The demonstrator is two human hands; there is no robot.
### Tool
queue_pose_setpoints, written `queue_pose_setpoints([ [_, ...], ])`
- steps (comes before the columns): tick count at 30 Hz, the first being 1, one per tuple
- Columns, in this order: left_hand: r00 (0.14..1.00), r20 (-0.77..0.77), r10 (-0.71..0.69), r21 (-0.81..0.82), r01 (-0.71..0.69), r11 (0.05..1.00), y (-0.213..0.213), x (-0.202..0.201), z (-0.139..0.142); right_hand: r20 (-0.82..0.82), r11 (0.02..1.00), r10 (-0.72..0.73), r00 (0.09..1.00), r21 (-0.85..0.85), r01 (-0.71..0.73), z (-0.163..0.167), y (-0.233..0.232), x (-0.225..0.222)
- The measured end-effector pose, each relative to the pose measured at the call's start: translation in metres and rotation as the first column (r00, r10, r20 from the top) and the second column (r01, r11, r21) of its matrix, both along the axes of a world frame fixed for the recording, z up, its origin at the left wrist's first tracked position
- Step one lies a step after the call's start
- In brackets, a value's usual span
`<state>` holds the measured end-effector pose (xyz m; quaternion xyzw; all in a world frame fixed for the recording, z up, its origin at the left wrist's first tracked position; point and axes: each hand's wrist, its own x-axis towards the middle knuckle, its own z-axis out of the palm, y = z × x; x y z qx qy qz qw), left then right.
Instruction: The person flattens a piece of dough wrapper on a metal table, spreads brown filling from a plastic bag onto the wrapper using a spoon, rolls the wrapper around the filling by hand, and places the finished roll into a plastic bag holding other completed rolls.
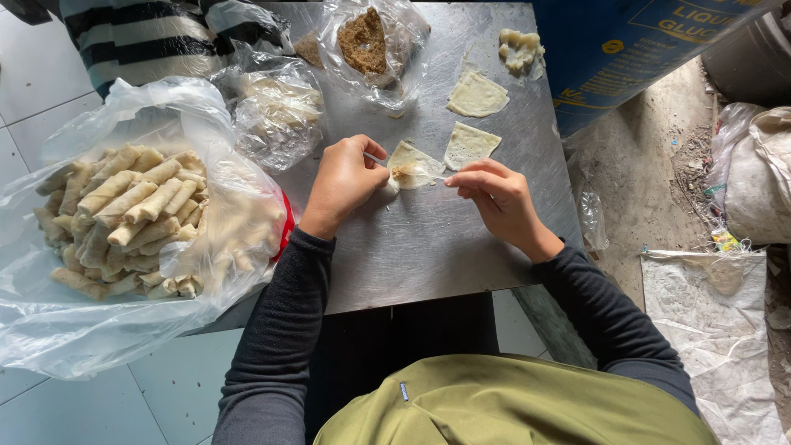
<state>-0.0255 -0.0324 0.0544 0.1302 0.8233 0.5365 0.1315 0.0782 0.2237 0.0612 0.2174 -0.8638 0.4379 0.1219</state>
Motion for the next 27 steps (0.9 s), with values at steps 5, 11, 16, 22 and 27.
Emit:
queue_pose_setpoints([
  [5, 0.999, -0.034, 0.001, -0.048, -0.002, 0.999, 0.000, 0.002, 0.000, -0.032, 0.999, -0.034, 0.999, -0.019, 0.034, 0.007, 0.009, 0.010],
  [11, 0.997, -0.072, -0.018, -0.052, 0.014, 0.999, 0.004, 0.002, 0.000, -0.140, 0.975, -0.103, 0.985, -0.211, 0.072, 0.015, 0.002, -0.019],
  [16, 0.992, -0.123, 0.000, -0.031, -0.004, 1.000, 0.008, 0.004, 0.000, -0.262, 0.993, -0.087, 0.961, -0.102, 0.063, 0.028, -0.043, -0.101],
  [22, 0.976, -0.219, -0.005, -0.020, 0.001, 1.000, 0.010, 0.006, -0.004, -0.248, 0.882, -0.285, 0.926, 0.310, 0.355, 0.029, -0.056, -0.079],
  [27, 0.957, -0.289, 0.002, -0.057, -0.019, 0.998, 0.018, 0.012, -0.006, -0.169, 0.796, -0.240, 0.956, 0.529, 0.293, 0.017, -0.034, -0.030],
])
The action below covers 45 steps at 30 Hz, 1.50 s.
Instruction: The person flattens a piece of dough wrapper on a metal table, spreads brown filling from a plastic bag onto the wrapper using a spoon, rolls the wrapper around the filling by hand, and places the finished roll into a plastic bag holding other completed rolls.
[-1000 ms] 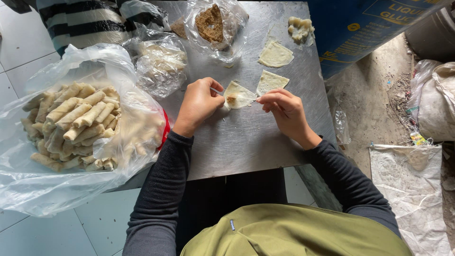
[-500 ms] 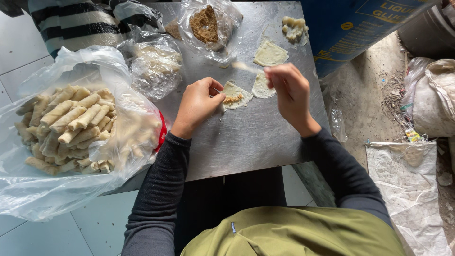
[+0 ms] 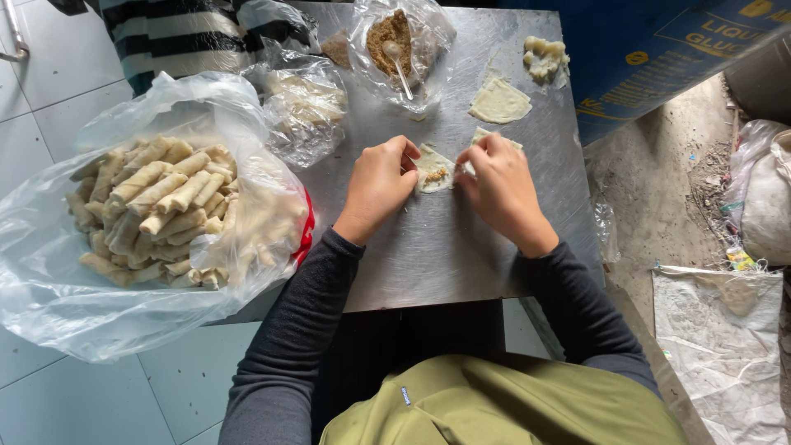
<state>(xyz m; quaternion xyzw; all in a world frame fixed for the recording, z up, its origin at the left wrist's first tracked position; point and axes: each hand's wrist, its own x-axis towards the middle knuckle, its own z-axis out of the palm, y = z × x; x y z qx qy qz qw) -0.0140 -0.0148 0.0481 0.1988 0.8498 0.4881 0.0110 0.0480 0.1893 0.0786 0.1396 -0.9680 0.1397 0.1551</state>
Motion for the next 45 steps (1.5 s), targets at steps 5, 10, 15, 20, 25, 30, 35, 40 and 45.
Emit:
queue_pose_setpoints([
  [5, 1.000, 0.019, 0.007, -0.041, -0.007, 0.999, 0.001, 0.003, 0.005, 0.054, 0.994, -0.030, 0.998, -0.101, 0.036, -0.010, 0.000, 0.002],
  [10, 1.000, 0.010, 0.009, -0.073, -0.009, 0.997, -0.002, 0.004, 0.009, 0.042, 0.984, -0.001, 0.999, -0.180, 0.008, -0.006, -0.006, 0.004],
  [15, 0.999, 0.042, 0.013, -0.082, -0.009, 0.997, -0.001, 0.007, 0.012, 0.301, 0.877, -0.012, 0.953, -0.454, 0.154, -0.002, -0.015, 0.006],
  [20, 0.999, 0.038, 0.019, -0.064, -0.016, 0.998, 0.001, 0.008, 0.015, 0.050, 0.903, 0.125, 0.991, -0.419, -0.092, -0.006, -0.023, 0.007],
  [25, 1.000, 0.026, 0.018, -0.104, -0.015, 0.995, 0.002, 0.009, 0.016, 0.095, 0.897, 0.042, 0.995, -0.443, 0.004, -0.010, -0.025, 0.009],
  [30, 1.000, 0.014, 0.015, -0.110, -0.013, 0.994, 0.003, 0.009, 0.018, 0.191, 0.897, -0.047, 0.980, -0.423, 0.125, -0.010, -0.021, 0.010],
  [35, 1.000, -0.010, 0.028, -0.181, -0.030, 0.983, 0.004, 0.011, 0.017, 0.033, 0.975, -0.068, 0.997, -0.207, 0.074, -0.014, -0.017, 0.010],
  [40, 0.999, -0.042, 0.012, -0.184, -0.019, 0.983, 0.003, 0.012, 0.015, 0.032, 0.959, -0.041, 0.999, -0.279, 0.049, -0.016, -0.018, 0.008],
  [45, 0.997, -0.074, -0.005, -0.181, -0.009, 0.983, 0.002, 0.014, 0.016, 0.056, 0.910, 0.071, 0.996, -0.413, -0.041, -0.015, -0.026, 0.008],
])
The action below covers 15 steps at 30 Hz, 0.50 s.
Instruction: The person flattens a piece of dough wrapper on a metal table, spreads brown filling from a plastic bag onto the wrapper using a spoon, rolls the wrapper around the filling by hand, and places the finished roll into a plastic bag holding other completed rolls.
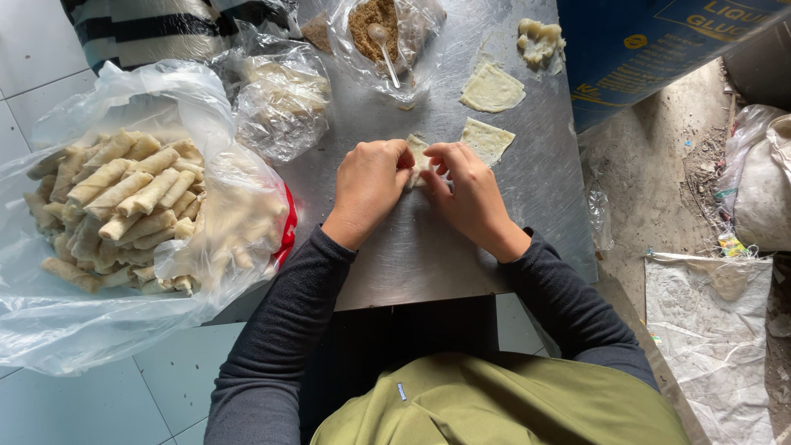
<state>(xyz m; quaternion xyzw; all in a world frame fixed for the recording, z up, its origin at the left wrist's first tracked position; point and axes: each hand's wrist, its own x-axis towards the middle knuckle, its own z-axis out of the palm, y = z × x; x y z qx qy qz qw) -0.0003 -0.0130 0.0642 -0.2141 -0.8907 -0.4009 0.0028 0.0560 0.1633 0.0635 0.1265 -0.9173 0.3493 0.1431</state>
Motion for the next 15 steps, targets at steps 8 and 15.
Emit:
queue_pose_setpoints([
  [8, 0.987, -0.110, -0.117, -0.090, 0.107, 0.990, -0.005, -0.001, -0.007, -0.077, 0.983, 0.142, 0.987, 0.128, -0.131, 0.006, 0.000, 0.001],
  [15, 0.985, -0.152, -0.084, -0.080, 0.073, 0.994, -0.001, -0.004, -0.010, -0.033, 0.975, 0.155, 0.987, 0.164, -0.148, 0.004, 0.005, -0.010],
])
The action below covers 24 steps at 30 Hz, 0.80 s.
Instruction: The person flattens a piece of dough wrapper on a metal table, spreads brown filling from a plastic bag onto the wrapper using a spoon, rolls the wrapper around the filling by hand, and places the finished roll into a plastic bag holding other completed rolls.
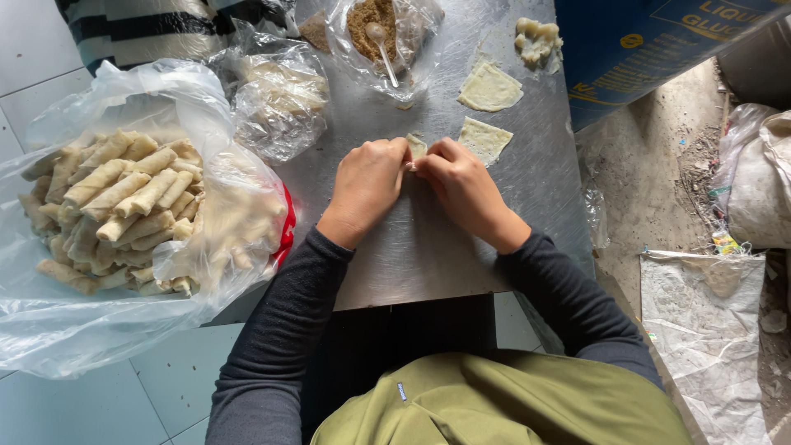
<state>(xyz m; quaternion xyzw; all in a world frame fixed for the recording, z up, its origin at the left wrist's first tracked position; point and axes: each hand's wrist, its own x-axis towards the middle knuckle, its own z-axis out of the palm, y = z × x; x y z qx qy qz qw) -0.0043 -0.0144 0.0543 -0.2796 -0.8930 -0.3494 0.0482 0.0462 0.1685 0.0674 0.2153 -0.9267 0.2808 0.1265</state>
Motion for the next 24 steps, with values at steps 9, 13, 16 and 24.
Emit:
queue_pose_setpoints([
  [9, 0.965, 0.236, 0.117, 0.086, -0.141, 0.986, 0.002, -0.015, -0.007, 0.561, 0.984, -0.004, 0.828, 0.151, -0.098, 0.013, 0.011, -0.087],
  [13, 1.000, 0.027, 0.015, 0.108, -0.018, 0.994, 0.001, -0.021, -0.021, 0.430, 0.983, 0.083, 0.899, 0.111, -0.144, 0.011, 0.013, -0.081],
  [16, 0.986, -0.164, -0.031, 0.008, 0.033, 0.999, 0.001, -0.020, -0.029, 0.224, 0.986, 0.138, 0.965, 0.062, -0.156, 0.005, 0.019, -0.056],
  [24, 0.935, -0.354, -0.001, -0.126, -0.047, 0.991, 0.009, -0.009, -0.022, -0.095, 0.990, 0.138, 0.986, 0.049, -0.134, -0.008, 0.013, -0.027],
])
